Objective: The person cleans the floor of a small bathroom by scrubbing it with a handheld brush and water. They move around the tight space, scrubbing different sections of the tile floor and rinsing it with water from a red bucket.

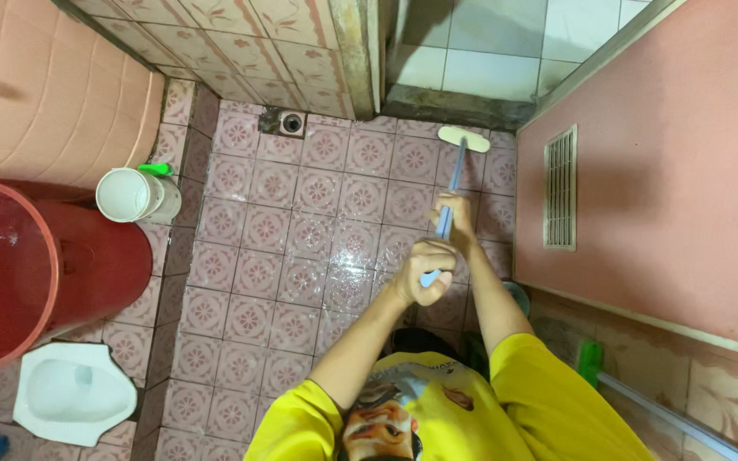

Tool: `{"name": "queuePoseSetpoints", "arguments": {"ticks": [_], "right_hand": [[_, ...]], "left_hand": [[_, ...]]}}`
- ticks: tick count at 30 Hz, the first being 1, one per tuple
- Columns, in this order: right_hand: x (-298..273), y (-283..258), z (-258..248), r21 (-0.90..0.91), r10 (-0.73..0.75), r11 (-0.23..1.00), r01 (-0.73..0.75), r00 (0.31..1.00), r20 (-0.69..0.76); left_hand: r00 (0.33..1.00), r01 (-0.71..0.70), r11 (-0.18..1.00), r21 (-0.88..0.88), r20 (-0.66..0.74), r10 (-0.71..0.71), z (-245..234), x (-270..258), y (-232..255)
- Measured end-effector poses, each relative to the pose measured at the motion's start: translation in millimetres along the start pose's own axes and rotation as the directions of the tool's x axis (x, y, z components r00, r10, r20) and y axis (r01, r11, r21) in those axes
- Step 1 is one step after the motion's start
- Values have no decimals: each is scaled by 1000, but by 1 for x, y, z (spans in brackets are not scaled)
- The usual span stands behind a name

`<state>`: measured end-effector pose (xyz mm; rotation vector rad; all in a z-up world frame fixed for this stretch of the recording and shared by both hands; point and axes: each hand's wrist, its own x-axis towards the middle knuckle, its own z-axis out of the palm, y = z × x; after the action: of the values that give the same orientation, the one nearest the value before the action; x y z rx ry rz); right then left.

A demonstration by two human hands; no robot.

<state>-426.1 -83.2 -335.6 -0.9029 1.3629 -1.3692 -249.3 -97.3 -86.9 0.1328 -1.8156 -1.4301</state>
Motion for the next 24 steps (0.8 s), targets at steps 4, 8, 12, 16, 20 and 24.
{"name": "queuePoseSetpoints", "arguments": {"ticks": [4,8,12,16,20,24], "right_hand": [[-3,0,4,136,167,979,-153,980,-104],[-3,-30,55,-515,-406,758,400,908,106],[14,-33,122,-365,-478,768,527,850,222],[18,-64,177,-209,-464,809,550,814,349],[3,-98,219,-8,-508,828,560,756,413],[11,-71,235,-135,-323,877,460,775,542]], "left_hand": [[1000,7,999,-40,-3,-7,2,-7,3],[999,13,996,83,-48,-9,-29,-21,28],[996,-22,984,175,-85,38,-46,-35,55],[977,71,952,298,-212,-6,-62,-45,70],[968,71,927,369,-251,26,-79,-51,101],[941,89,915,392,-335,52,-91,-60,108]]}}
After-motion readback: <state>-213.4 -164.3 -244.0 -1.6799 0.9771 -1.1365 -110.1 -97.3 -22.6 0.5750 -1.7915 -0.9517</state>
